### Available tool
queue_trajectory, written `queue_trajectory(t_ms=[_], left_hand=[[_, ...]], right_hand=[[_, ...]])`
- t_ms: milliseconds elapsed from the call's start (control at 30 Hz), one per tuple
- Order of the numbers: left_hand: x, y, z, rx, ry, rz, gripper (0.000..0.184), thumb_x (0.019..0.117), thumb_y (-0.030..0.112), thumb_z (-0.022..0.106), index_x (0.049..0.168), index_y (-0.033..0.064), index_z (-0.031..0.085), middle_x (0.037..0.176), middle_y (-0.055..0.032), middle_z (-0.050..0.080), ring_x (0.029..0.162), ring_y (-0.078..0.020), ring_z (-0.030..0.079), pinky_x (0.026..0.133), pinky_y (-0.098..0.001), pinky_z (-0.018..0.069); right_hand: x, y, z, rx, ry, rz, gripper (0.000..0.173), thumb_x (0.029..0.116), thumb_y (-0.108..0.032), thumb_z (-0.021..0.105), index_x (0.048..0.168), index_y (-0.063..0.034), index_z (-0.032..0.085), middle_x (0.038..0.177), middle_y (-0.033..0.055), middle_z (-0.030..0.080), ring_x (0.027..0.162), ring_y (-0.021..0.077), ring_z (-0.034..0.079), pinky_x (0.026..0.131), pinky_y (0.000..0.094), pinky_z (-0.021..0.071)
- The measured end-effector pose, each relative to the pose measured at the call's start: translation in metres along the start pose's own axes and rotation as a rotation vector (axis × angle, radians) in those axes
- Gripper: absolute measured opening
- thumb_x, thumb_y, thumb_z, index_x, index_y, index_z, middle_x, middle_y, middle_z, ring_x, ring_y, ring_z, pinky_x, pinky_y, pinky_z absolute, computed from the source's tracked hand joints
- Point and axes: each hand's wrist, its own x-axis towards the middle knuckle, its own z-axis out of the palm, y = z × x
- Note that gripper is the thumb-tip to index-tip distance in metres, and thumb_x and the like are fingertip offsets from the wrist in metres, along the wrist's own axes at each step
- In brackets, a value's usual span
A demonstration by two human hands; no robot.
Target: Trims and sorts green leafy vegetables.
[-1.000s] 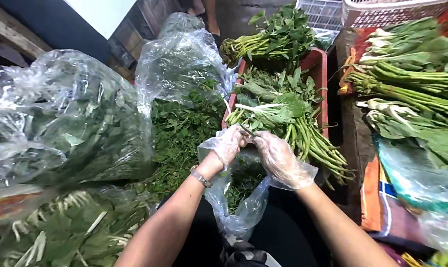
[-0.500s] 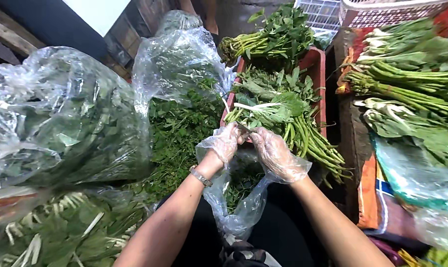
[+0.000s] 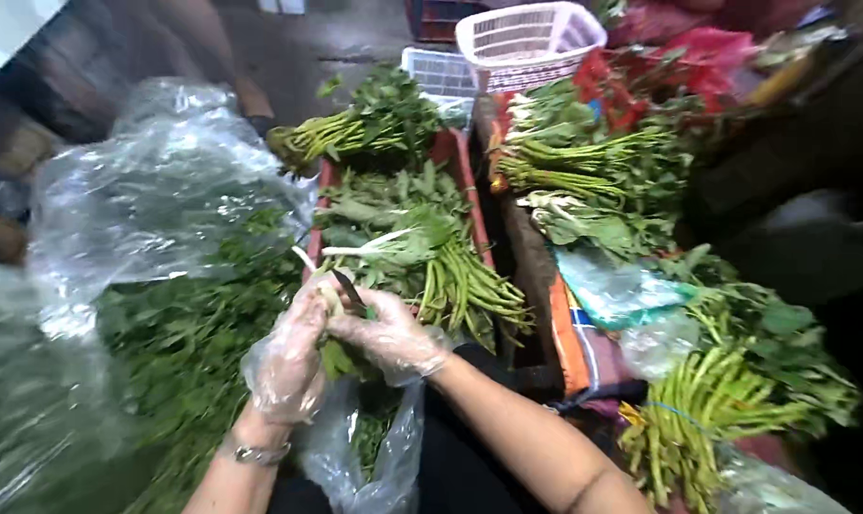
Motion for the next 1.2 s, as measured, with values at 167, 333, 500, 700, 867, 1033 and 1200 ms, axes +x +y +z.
queue_trajectory(t_ms=[167,333,500,700,867,1033,1200], left_hand=[[-0.001,0.005,0.002,-0.014,0.013,-0.142,0.071,0.1030,0.055,0.045,0.155,0.0083,0.036,0.152,-0.0077,0.047,0.137,-0.0206,0.049,0.106,-0.0417,0.0491],[-0.003,0.012,-0.020,0.129,0.134,-0.197,0.049,0.1061,0.033,0.038,0.144,0.0037,0.046,0.122,-0.0025,0.067,0.109,-0.0134,0.066,0.091,-0.0329,0.0567],[0.003,0.001,-0.017,0.239,0.140,-0.251,0.043,0.1053,0.029,0.041,0.139,0.0034,0.050,0.112,-0.0014,0.068,0.097,-0.0114,0.068,0.082,-0.0296,0.0578],[0.044,0.013,0.032,0.610,-0.208,-0.180,0.048,0.1020,0.027,0.052,0.142,-0.0002,0.050,0.132,-0.0167,0.062,0.111,-0.0171,0.065,0.093,-0.0354,0.0547],[0.144,-0.001,0.166,0.765,-0.620,-0.277,0.042,0.1072,0.021,0.051,0.147,0.0064,0.050,0.142,-0.0167,0.057,0.128,-0.0260,0.058,0.109,-0.0453,0.0446],[0.217,-0.062,0.256,0.986,-0.615,-0.323,0.041,0.1047,0.023,0.053,0.145,0.0140,0.055,0.141,-0.0183,0.059,0.131,-0.0381,0.055,0.107,-0.0617,0.0409],[0.251,-0.103,0.305,1.125,-0.552,-0.288,0.063,0.0945,0.022,0.066,0.152,0.0123,0.043,0.137,-0.0237,0.058,0.123,-0.0436,0.058,0.093,-0.0653,0.0494]], right_hand=[[-0.016,-0.026,-0.060,-0.183,0.216,-0.030,0.026,0.0959,-0.002,0.064,0.121,0.0037,0.066,0.100,0.0068,0.072,0.084,0.0062,0.067,0.079,0.0261,0.0578],[-0.030,-0.088,-0.235,-1.373,0.607,-0.171,0.039,0.0980,-0.015,0.061,0.136,-0.0141,0.068,0.124,0.0203,0.070,0.112,0.0378,0.068,0.095,0.0597,0.0518],[-0.014,-0.064,-0.357,-1.612,0.552,0.316,0.034,0.0993,-0.017,0.062,0.132,-0.0102,0.068,0.129,0.0311,0.062,0.117,0.0540,0.060,0.092,0.0755,0.0454],[0.003,-0.059,-0.380,-1.356,0.369,0.510,0.038,0.1088,-0.031,0.050,0.129,-0.0045,0.068,0.132,0.0267,0.063,0.129,0.0465,0.056,0.108,0.0686,0.0371],[0.027,-0.058,-0.391,-1.455,0.283,0.455,0.034,0.1060,-0.032,0.054,0.126,-0.0102,0.071,0.130,0.0228,0.066,0.125,0.0444,0.059,0.103,0.0695,0.0416],[0.046,-0.048,-0.410,-1.475,0.104,0.576,0.041,0.1076,-0.037,0.049,0.133,-0.0106,0.068,0.138,0.0212,0.061,0.132,0.0409,0.055,0.108,0.0650,0.0404],[0.053,-0.051,-0.421,-1.386,0.057,0.624,0.042,0.1088,-0.037,0.046,0.140,-0.0130,0.061,0.136,0.0196,0.063,0.130,0.0403,0.057,0.108,0.0659,0.0402]])
